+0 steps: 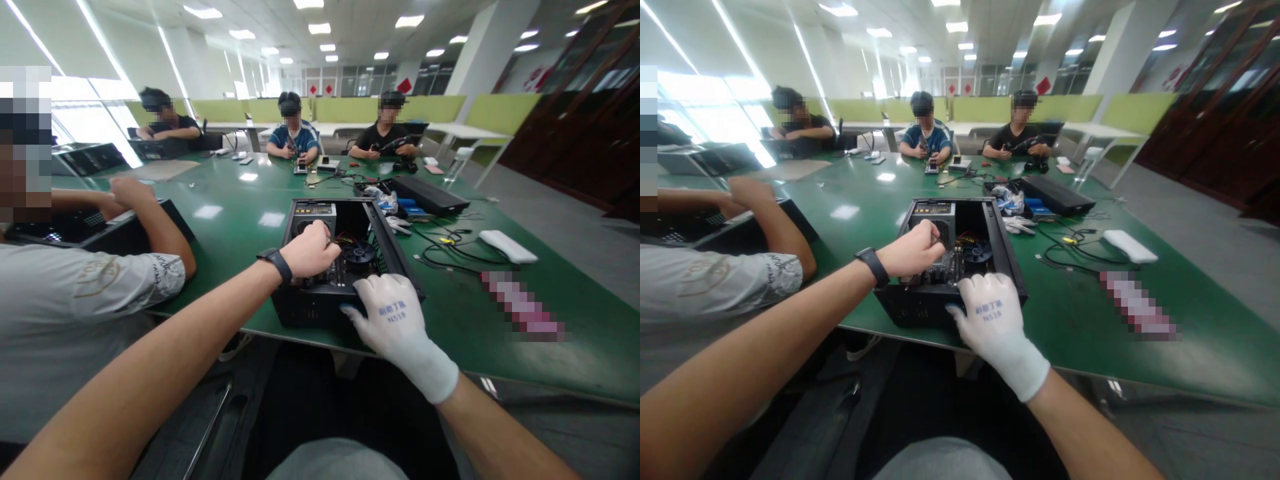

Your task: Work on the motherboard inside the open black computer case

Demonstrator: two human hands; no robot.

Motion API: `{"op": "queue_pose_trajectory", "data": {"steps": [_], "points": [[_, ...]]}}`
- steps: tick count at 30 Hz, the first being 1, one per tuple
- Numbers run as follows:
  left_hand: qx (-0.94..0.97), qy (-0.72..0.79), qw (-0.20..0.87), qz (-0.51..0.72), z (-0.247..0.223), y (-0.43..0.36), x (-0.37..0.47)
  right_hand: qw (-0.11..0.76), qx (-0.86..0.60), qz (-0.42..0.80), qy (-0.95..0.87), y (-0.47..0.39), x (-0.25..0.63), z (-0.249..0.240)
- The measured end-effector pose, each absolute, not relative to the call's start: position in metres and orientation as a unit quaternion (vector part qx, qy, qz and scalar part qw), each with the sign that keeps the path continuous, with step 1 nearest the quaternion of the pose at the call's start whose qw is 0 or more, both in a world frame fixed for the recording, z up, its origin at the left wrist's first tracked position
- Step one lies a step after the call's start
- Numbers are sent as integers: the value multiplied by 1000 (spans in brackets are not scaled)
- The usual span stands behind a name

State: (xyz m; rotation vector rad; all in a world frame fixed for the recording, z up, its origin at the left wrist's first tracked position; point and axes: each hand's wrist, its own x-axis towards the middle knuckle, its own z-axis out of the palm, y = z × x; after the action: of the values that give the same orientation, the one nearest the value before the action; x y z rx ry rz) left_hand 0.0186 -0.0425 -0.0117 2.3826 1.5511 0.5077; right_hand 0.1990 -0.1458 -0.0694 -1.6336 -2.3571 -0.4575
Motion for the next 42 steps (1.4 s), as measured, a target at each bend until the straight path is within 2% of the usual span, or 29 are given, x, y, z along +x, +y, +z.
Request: {"op": "queue_pose_trajectory", "data": {"steps": [6,12,22,42], "points": [[876,476,52,-62,-24,-35,34,162,-537,-125,-818,-199,215,-76],[880,439,19,-182,-30,-31,59,178,-527,-114,-823,-219,224,-80],[839,488,24,-241,-70,0,61,185,-529,-114,-821,-219,222,-80],[844,473,20,-252,-81,5,62,192,-529,-110,-819,-219,221,-80]]}}
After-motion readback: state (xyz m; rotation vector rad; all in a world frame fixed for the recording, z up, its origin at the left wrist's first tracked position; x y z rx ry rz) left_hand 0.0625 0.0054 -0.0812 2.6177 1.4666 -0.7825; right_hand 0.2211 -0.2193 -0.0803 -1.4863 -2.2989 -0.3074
